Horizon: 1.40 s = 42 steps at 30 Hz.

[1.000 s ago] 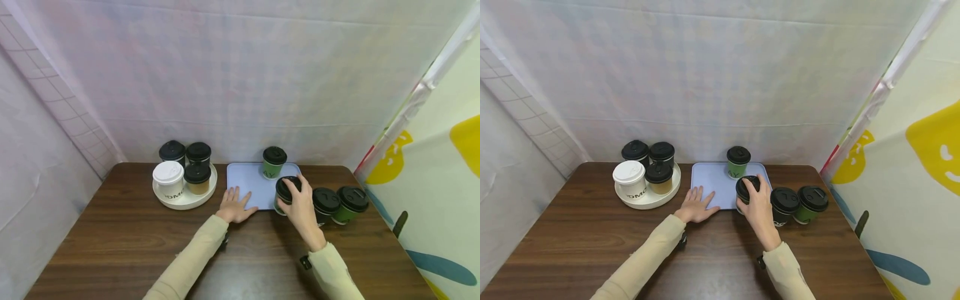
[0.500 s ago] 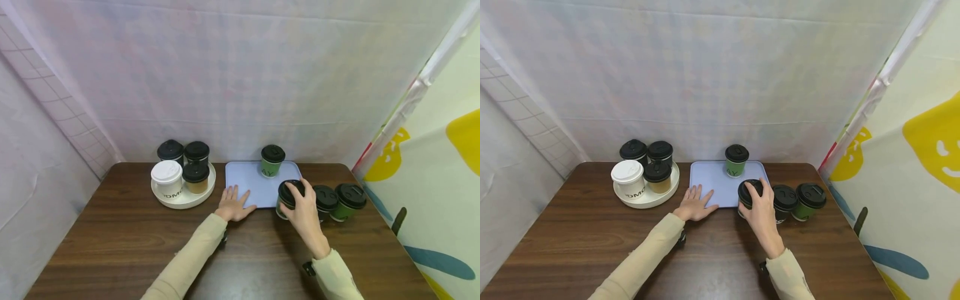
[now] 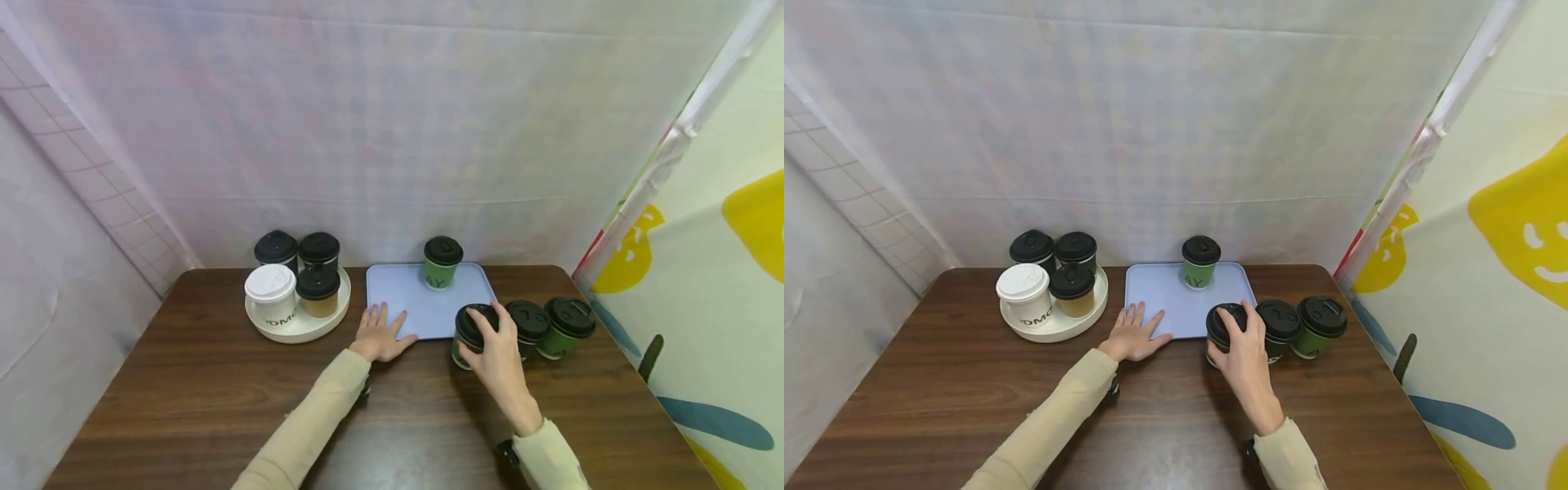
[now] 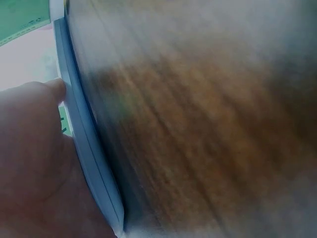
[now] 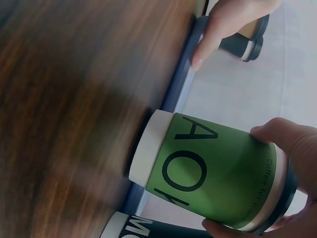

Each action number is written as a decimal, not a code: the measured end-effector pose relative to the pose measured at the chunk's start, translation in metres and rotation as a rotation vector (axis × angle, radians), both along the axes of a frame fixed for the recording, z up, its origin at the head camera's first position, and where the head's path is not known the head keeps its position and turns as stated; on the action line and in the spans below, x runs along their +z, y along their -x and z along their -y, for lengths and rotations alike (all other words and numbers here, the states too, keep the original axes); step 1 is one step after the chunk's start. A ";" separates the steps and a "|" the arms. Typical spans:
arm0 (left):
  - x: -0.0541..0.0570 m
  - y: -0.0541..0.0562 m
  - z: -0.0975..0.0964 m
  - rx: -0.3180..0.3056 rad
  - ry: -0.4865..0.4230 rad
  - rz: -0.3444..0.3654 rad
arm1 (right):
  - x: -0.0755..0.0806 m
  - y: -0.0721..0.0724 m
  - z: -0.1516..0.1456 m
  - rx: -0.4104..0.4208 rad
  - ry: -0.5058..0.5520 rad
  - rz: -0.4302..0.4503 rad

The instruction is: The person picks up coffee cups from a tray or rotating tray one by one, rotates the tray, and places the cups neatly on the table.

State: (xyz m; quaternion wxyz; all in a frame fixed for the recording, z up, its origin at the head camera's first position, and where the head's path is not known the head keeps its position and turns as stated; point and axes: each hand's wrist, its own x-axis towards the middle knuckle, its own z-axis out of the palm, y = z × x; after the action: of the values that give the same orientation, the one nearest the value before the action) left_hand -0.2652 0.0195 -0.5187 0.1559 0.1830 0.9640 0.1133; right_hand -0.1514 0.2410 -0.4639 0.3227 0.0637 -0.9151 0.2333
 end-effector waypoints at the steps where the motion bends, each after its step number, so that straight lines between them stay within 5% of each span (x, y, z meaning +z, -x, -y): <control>1: 0.000 0.000 0.000 -0.001 -0.003 -0.004 | -0.001 0.000 0.000 -0.002 -0.002 0.000; 22: 0.023 -0.010 0.004 -0.002 -0.020 -0.021 | -0.003 0.004 0.003 0.009 -0.042 -0.036; 30: 0.016 -0.004 0.002 0.001 -0.021 0.004 | -0.008 0.006 0.000 0.007 -0.058 -0.044; 42: 0.010 0.000 0.001 0.005 -0.038 0.013 | -0.004 -0.004 0.001 -0.022 -0.124 0.078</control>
State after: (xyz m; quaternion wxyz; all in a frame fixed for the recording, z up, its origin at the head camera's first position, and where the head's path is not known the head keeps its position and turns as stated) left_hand -0.2656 0.0184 -0.5086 0.1583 0.1826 0.9612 0.1330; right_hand -0.1470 0.2399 -0.4682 0.2846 0.0642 -0.9403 0.1751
